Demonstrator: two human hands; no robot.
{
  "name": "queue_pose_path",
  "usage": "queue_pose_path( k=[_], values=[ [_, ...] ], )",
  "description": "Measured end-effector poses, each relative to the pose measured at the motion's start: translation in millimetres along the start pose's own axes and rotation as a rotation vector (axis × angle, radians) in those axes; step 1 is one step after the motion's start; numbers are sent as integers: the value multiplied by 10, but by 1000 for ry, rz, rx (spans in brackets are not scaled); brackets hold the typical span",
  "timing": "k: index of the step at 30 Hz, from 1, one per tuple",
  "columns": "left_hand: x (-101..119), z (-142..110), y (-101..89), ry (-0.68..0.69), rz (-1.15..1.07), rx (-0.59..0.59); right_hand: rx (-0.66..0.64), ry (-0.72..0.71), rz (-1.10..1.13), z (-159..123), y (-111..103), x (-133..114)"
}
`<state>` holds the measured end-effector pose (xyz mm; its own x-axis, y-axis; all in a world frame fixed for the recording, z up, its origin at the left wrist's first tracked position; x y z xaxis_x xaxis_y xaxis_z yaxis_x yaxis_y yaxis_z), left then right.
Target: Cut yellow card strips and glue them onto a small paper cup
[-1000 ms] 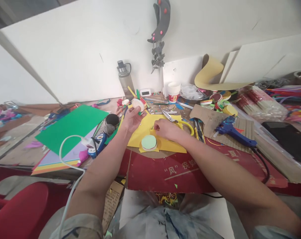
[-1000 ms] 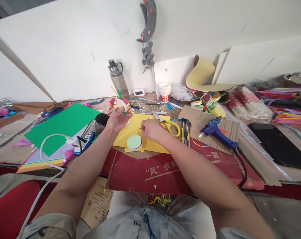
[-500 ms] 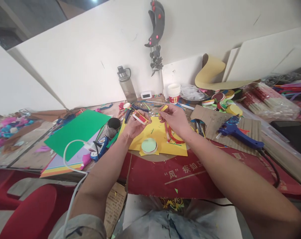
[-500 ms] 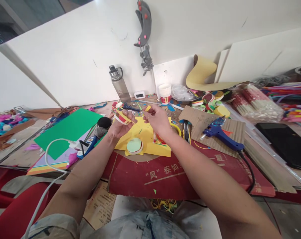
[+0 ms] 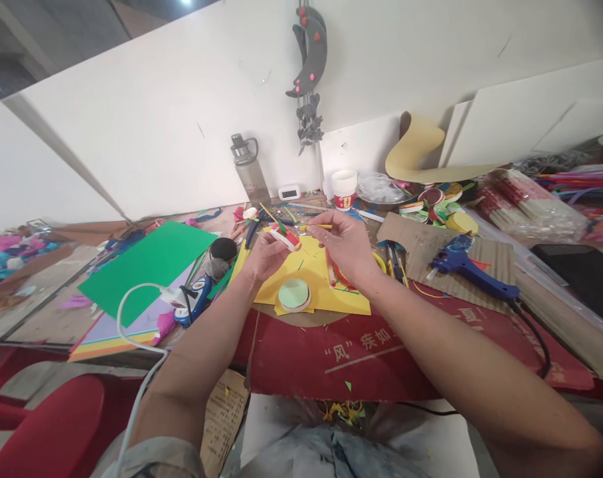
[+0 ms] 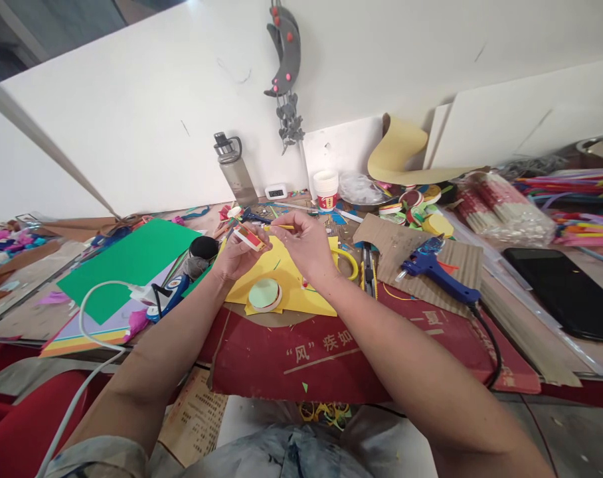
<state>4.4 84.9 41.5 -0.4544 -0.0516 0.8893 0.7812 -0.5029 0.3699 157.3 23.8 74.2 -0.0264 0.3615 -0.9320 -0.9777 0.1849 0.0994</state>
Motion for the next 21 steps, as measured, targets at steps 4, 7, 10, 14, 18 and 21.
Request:
queue_pose_path(
  k=[4,7,10,14,18,21],
  values=[
    [-4,2,0,-2,-1,0,-19,6,28,-18,24,-30],
    [-21,5,-22,-17,-7,27,-13,-1,19,-30,17,-70],
    [-37,9,-28,-27,2,33,-16,-8,-2,-42,18,-103],
    [-39,14,-12,-21,17,10,4,-12,-62,-55,7,-123],
    [-51,14,-29,-29,18,21,-8,-1,-70,-62,26,-115],
    [-70,16,-52,-40,21,35,-36,-14,-38,-65,54,-124]
  ],
)
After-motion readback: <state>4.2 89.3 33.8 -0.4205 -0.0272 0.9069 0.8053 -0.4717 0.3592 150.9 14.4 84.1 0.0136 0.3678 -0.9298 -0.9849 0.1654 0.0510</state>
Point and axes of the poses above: each hand's wrist, its own z-axis towards the middle knuckle, its own y-axis out of the palm, x = y × z, the point moved 9 cm from there along z, towards the middle knuckle, and after that the axes turned 4 degrees about y, right-handed, at the moved point
